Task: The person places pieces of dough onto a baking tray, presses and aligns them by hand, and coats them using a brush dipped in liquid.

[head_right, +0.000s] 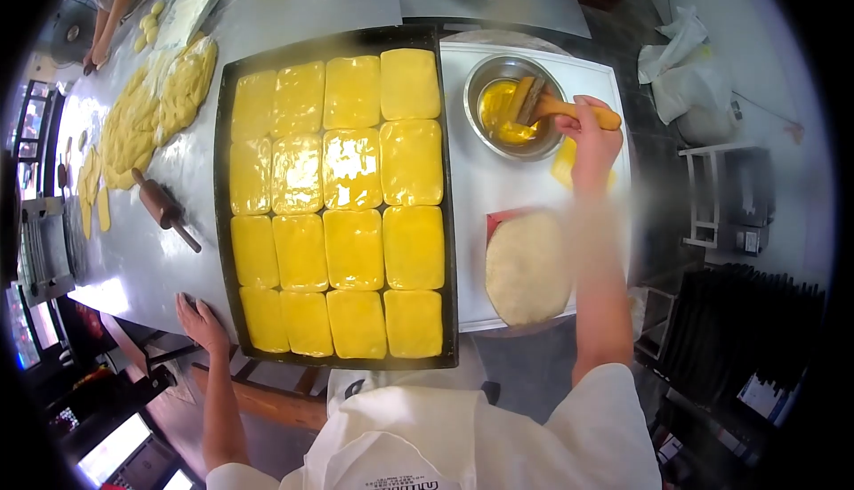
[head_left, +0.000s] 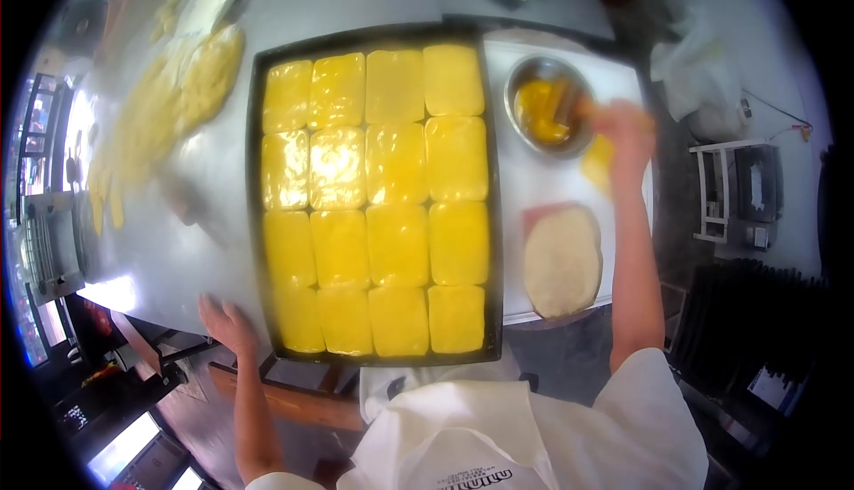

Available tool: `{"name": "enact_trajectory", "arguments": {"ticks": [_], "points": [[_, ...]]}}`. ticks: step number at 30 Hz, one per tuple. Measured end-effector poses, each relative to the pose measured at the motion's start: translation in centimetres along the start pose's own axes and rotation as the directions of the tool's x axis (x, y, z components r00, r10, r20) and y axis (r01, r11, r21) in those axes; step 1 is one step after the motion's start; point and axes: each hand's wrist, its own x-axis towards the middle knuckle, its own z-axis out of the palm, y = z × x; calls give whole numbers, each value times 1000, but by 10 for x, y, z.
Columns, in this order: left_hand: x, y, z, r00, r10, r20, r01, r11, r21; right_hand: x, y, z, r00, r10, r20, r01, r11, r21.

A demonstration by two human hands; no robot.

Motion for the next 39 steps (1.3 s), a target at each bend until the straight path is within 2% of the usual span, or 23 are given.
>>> {"name": "enact_trajectory", "arguments": {"ticks": [1, 3, 5, 7, 9, 11, 13, 14, 15, 17, 20, 24, 28, 31, 34, 39], "points": [[1, 6, -2, 999, -31, 20, 30, 999, 19, -1, -4, 4, 999, -31, 20, 31, 999, -20], [3, 1, 0, 999, -33, 30, 33, 999, 32, -7, -17, 3, 999, 38, 27, -38, 999, -8], [0, 7, -4, 1000, -25, 17, 25, 1000, 19, -7, -35, 5, 997, -73, -17, 73, 997, -26], [-3, 5, -5, 1000, -18, 19, 18, 1000, 17, -12, -53, 15, 995, -74, -60, 76, 996, 46], [4, 0, 0, 1000, -4, 16, 3, 1000, 31, -21, -76, 31, 974, -223, 41, 226, 971, -78], [3, -2, 3, 999, 34, -12, -33, 998, 52, -38, -102, 53, 945, -289, 151, 306, 947, -103], [0, -3, 2, 999, 41, -18, -40, 998, 55, -52, -109, 81, 838, -454, 302, 487, 872, -41], [1, -1, 0, 999, 34, -12, -33, 998, 44, -50, -114, 95, 622, -647, 441, 742, 667, -68], [2, 0, -1, 1000, 28, -7, -28, 999, 32, -56, -123, 110, 517, -681, 519, 804, 594, -22], [3, 1, -1, 1000, 23, -9, -22, 999, 39, -62, -112, 133, 382, -621, 684, 858, 513, -13], [4, -1, 2, 999, 30, -19, -29, 999, 33, -56, -80, 159, 278, -579, 767, 918, 394, -35], [3, 0, 0, 1000, 22, -15, -21, 999, 33, -79, -77, 151, 340, -427, 838, 905, 392, -168], [3, -3, 2, 1000, 4, -4, -4, 1000, 28, -99, -114, 137, 357, -421, 834, 852, 512, -106], [3, -8, 3, 1000, 23, -5, -23, 999, 33, -82, -117, 152, 372, -573, 730, 871, 487, -62], [3, -9, 2, 999, 35, -11, -34, 999, 37, -58, -96, 169, 400, -549, 734, 869, 481, -114], [2, 1, -3, 1000, 11, 1, -11, 1000, 1, -85, -87, 163, 385, -389, 837, 878, 434, -202]]}}
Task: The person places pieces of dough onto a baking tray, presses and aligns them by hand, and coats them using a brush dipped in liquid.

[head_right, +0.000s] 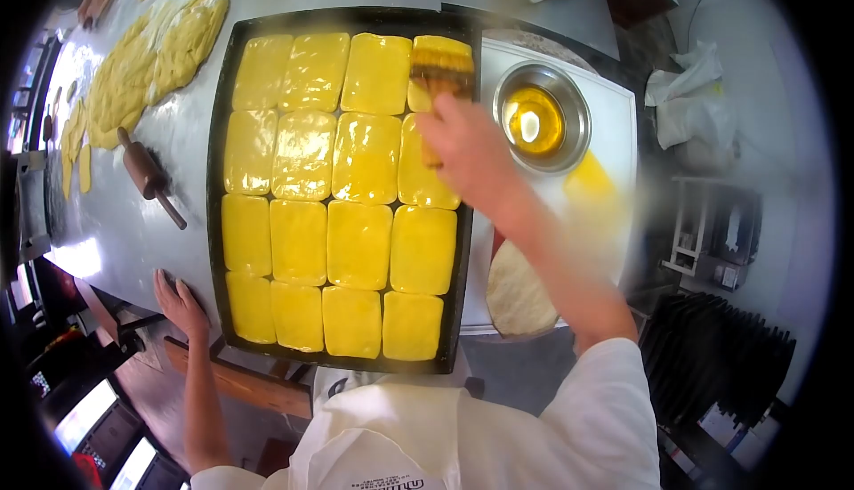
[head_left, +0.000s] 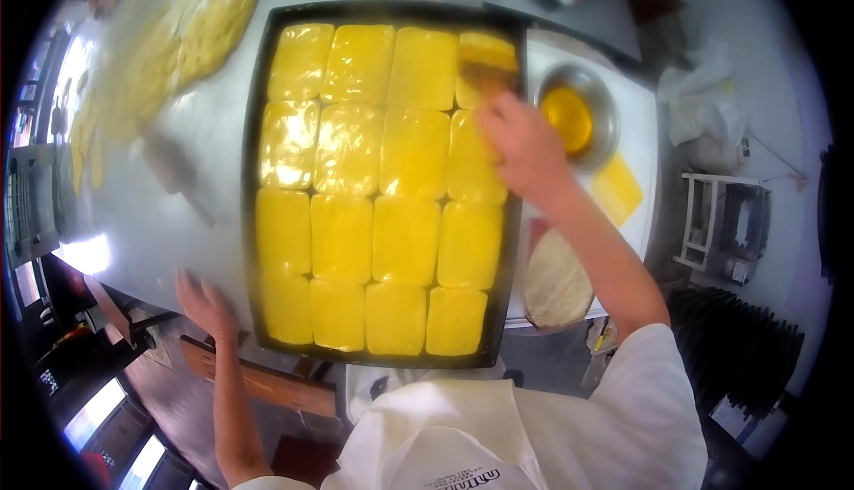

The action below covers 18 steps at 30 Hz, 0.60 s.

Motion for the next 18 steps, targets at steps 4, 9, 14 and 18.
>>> {"name": "enact_trajectory", "arguments": {"ticks": [4, 9, 14, 18], "points": [[0, -2, 0, 1000, 7, -8, -7, 1000, 7, -16, -37, -32, 1000, -4, 14, 2, 994, 113], [3, -2, 1, 1000, -1, 3, 1, 1000, 29, 6, -36, -48, 992, 12, -124, 6, 990, 143], [3, -2, 1, 1000, 9, -6, -9, 1000, 9, 18, 1, -1, 990, 25, -142, -20, 999, 40], [1, -2, 2, 1000, 10, -14, -10, 1000, 5, -19, -34, -7, 999, 31, -24, -30, 999, 19]]}}
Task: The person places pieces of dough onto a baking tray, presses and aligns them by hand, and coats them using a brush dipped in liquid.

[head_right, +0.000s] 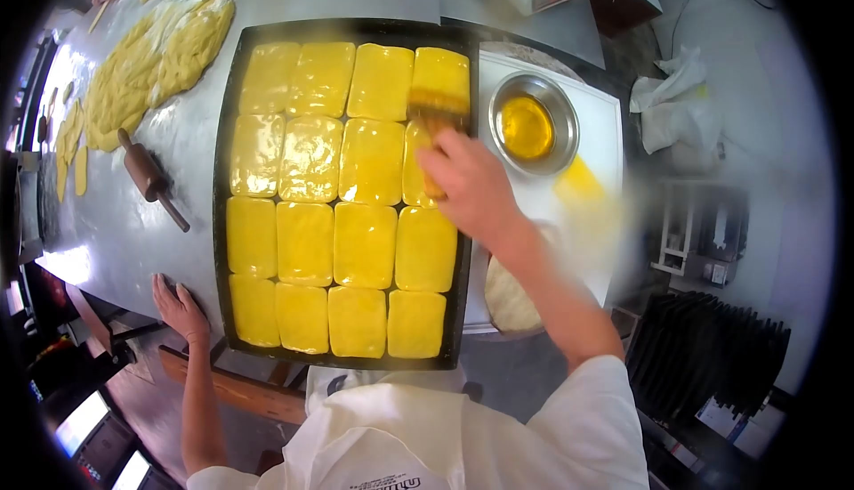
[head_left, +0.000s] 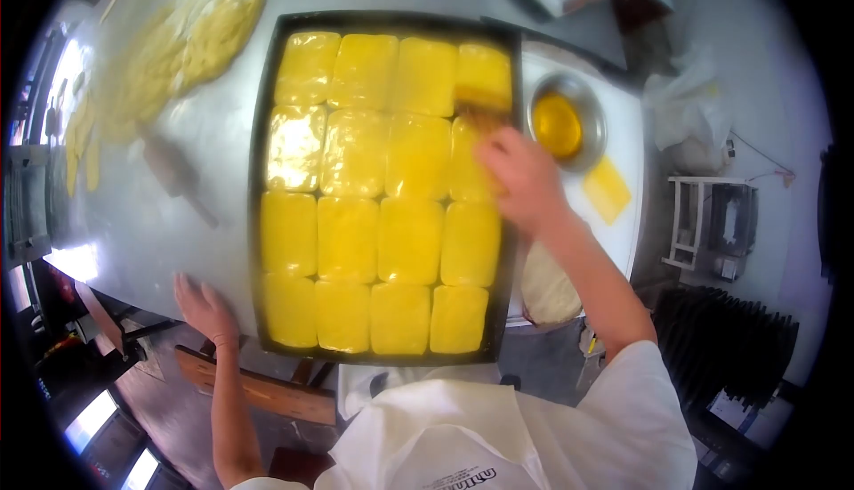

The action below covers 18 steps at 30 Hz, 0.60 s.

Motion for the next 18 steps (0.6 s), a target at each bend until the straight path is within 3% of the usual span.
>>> {"name": "enact_trajectory", "arguments": {"ticks": [3, 4, 10, 13, 18], "points": [[1, 3, -3, 1000, -1, 7, 1, 1000, 12, 2, -20, -30, 999, 39, -28, -34, 985, 168], [2, 4, -3, 1000, -3, 9, 3, 1000, 3, 10, -20, -31, 994, 18, -104, -3, 990, 142], [-2, -6, 0, 1000, 4, 1, -4, 997, 79, 48, 28, 19, 985, -28, -173, 19, 999, -48], [-1, -3, 0, 1000, 5, -2, -5, 996, 84, 29, 21, 33, 993, 91, -76, -98, 991, -95], [-1, 2, -2, 1000, 0, -20, 1, 998, 59, -13, -68, 16, 1000, 20, -3, -20, 1000, -12]]}}
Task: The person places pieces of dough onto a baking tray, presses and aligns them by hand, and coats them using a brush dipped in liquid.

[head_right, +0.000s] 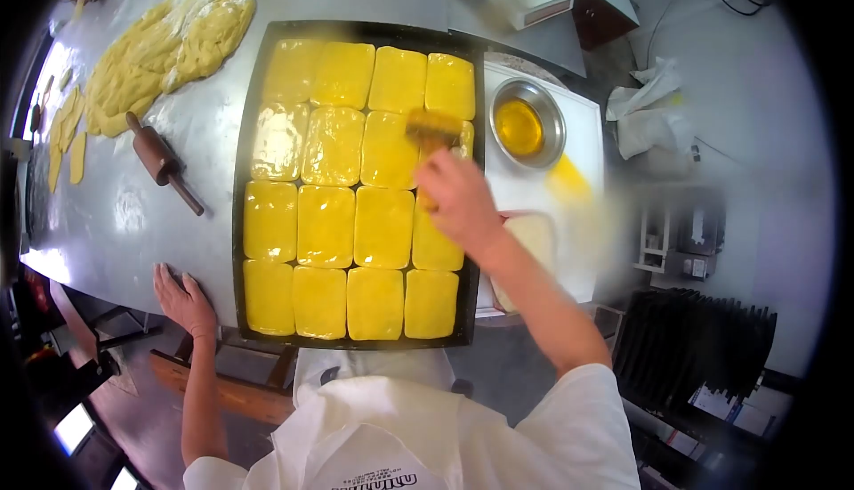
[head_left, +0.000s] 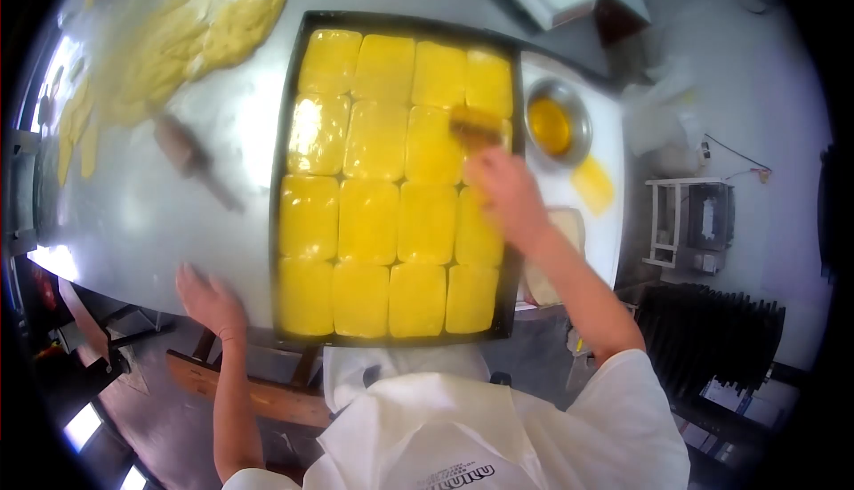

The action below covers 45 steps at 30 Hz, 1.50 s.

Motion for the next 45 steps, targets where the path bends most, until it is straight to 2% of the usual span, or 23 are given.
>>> {"name": "enact_trajectory", "arguments": {"ticks": [4, 7, 11, 12, 14, 16, 19, 22, 24, 26, 28, 32, 33, 35, 37, 39, 41, 43, 45], "points": [[-1, -7, 3, 1000, 2, 5, -2, 1000, 31, -35, -78, -8, 990, 32, 136, -44, 996, 84], [-3, -7, 5, 1000, -6, -11, 6, 1000, 15, -42, -130, -35, 960, 74, 270, -145, 957, 253], [-7, -11, 8, 1000, -17, -16, 18, 1000, 13, -30, -131, -37, 951, 240, 195, -306, 820, 483], [-6, -14, 13, 1000, -27, -12, 27, 999, 20, -17, -126, -40, 895, 376, 239, -444, 787, 428], [-8, -17, 21, 998, -19, -55, 19, 1000, 0, 2, -98, -32, 952, 306, 14, -287, 876, 388], [-8, -12, 13, 998, -37, -45, 35, 998, -60, 25, -75, -20, 935, 335, -118, -276, 894, 352], [-8, -9, 10, 999, -46, -20, 45, 997, -68, 42, -40, 14, 958, 124, -259, -110, 992, 68], [-9, -4, 3, 998, -62, 8, 62, 997, -52, 23, -43, 55, 985, 113, -128, -114, 993, -1], [-9, 0, -2, 998, -58, 1, 58, 998, -27, 3, -92, 61, 997, 82, 10, -82, 996, -41], [-8, 1, -1, 997, -79, 21, 80, 997, -21, -17, -150, 56, 999, 1, 34, -2, 1000, 28], [-8, 3, -6, 996, -89, 24, 90, 995, -49, -27, -196, 33, 989, 27, 145, -55, 979, 199], [-8, 1, -4, 997, -76, 6, 77, 994, -75, -17, -236, 3, 970, 165, 177, -238, 785, 572], [-7, 1, -4, 997, -76, 10, 77, 995, -64, -12, -230, 5, 915, 294, 277, -403, 640, 654], [-7, 3, -7, 997, -81, 18, 82, 996, -39, 4, -205, 14, 729, 458, 509, -655, 252, 712], [-6, 3, -6, 996, -80, 37, 81, 997, -10, 18, -150, 34, 681, 512, 523, -683, 187, 706], [-7, 1, -8, 996, -72, 56, 72, 997, 13, 33, -94, 40, 608, 595, 526, -679, 46, 732], [-5, 2, -10, 996, -63, 69, 62, 998, 15, 50, -48, 28, 699, 633, 333, -589, 246, 769], [-5, 1, -8, 995, -79, 54, 80, 997, -14, 71, -46, 5, 722, 675, 152, -529, 397, 750], [-7, 0, -1, 998, -66, 13, 66, 998, -23, 82, -59, 3, 850, 524, -44, -377, 665, 644]]}}
